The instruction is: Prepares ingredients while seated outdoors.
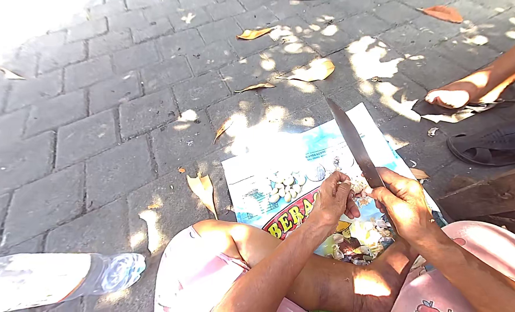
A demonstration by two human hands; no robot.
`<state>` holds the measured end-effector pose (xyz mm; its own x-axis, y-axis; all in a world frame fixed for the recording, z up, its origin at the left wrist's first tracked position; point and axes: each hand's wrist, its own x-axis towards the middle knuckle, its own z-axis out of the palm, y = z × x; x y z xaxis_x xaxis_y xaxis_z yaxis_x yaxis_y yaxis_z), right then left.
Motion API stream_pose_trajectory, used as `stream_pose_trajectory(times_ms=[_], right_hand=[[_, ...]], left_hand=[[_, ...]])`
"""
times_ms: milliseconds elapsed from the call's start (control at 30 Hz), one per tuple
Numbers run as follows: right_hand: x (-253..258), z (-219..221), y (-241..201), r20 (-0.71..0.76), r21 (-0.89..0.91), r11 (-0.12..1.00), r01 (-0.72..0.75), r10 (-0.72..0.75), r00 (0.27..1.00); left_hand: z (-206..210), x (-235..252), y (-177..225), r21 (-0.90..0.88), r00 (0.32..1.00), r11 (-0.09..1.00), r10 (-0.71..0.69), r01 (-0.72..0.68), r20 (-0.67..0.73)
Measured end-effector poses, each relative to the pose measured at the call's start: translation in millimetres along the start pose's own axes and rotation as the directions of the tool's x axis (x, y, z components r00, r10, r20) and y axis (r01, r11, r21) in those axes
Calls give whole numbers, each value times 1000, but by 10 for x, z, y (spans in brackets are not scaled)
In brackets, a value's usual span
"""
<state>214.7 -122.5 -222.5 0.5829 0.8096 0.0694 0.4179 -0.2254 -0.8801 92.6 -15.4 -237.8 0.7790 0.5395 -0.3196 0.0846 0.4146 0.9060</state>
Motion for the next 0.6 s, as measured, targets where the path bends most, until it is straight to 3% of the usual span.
stream_pose_trajectory(times_ms=[300,600], right_hand=[[-59,74,38,75,-300,903,308,-300,951],[-66,85,26,15,-459,784,418,-463,886]], left_hand=[[38,1,-34,-105,1000,994,10,-9,16],[90,-28,-30,-105,999,994,41,-40,10]])
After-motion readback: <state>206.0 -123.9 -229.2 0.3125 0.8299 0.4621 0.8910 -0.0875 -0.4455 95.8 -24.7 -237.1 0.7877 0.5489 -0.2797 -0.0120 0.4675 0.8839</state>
